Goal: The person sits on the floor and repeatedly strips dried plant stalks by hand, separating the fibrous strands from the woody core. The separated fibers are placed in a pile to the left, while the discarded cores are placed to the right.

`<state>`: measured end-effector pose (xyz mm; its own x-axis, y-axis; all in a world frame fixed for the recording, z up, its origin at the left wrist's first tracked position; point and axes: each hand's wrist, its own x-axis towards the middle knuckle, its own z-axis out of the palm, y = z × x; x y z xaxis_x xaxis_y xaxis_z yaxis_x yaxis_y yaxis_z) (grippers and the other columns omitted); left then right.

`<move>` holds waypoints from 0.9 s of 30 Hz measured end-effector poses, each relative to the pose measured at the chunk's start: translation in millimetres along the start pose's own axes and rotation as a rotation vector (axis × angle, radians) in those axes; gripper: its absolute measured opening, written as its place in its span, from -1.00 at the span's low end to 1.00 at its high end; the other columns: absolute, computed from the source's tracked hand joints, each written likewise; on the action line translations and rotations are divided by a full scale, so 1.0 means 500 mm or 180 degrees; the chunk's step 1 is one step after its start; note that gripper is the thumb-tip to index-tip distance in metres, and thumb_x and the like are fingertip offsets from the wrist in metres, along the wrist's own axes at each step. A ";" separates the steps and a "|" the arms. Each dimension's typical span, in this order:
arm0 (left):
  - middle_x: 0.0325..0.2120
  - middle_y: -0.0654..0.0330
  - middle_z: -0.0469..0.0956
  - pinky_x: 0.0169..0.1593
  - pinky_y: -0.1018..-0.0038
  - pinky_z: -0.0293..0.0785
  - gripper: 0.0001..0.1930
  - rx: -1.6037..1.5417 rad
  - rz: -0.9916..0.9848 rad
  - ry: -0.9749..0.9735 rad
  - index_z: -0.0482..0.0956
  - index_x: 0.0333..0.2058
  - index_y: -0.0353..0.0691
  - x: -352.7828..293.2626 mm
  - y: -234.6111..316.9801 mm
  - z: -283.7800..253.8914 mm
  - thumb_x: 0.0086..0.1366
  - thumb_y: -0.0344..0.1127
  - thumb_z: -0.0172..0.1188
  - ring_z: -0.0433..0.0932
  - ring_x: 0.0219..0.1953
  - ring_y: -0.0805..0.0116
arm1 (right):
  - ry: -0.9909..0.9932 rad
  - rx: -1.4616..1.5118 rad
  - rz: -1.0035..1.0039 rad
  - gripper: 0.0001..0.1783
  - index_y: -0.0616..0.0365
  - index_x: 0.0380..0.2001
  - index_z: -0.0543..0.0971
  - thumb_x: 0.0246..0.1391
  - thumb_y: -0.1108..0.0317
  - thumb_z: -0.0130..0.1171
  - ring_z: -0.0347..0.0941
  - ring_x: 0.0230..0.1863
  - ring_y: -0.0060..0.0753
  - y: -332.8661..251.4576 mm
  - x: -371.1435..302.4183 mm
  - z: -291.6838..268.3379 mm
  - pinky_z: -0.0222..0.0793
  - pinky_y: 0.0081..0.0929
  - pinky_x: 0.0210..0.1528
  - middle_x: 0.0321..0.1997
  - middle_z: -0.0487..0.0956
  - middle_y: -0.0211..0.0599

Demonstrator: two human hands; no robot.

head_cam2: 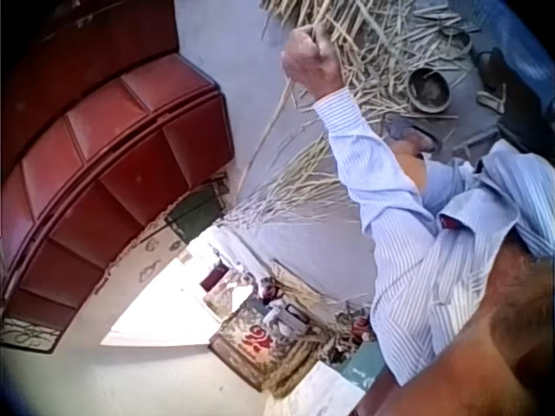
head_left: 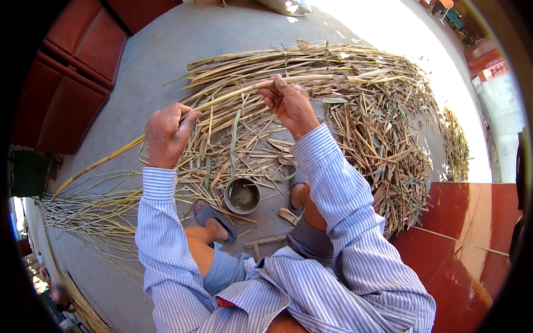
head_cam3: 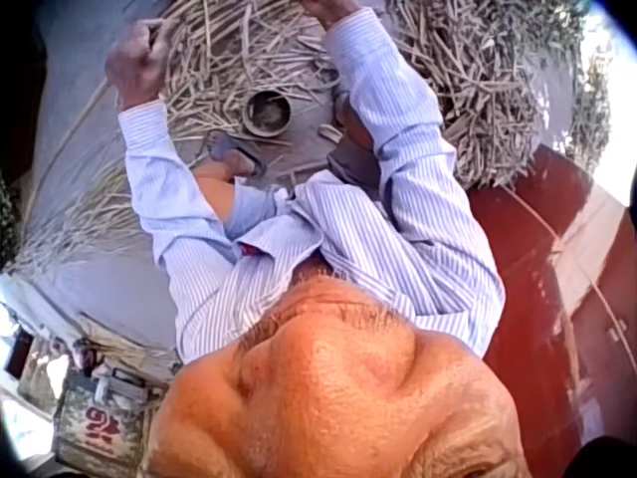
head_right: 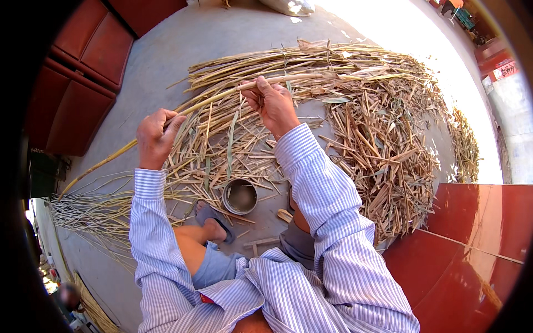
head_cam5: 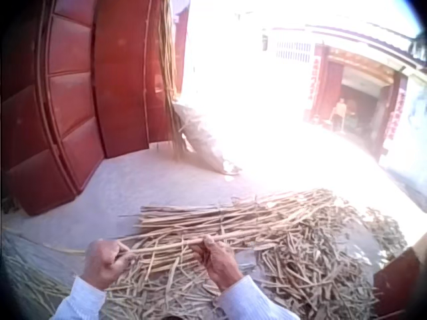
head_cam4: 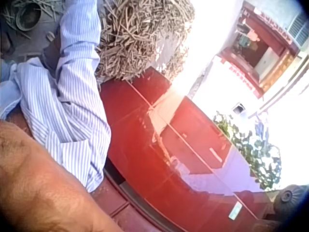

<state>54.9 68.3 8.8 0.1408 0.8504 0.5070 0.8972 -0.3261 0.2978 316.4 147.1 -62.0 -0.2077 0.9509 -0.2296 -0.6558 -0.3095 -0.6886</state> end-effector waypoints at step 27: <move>-0.57 0.19 0.56 -0.33 0.34 0.32 -0.82 0.0219 -0.0760 -0.0339 0.57 -0.44 -0.25 -0.038 -0.104 -0.150 0.05 -0.37 0.42 0.38 -0.46 0.26 | 0.1278 0.0615 0.0237 -0.73 0.13 -0.14 0.41 0.33 0.15 -0.02 0.51 -0.33 -0.43 -0.130 0.070 -0.272 0.38 -0.60 -0.46 -0.17 0.59 -0.16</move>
<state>-25.7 38.1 44.7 -0.0382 0.9397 0.3399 0.9361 -0.0854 0.3413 450.3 199.6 -118.9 0.0136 0.8360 -0.5486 -0.7810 -0.3337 -0.5278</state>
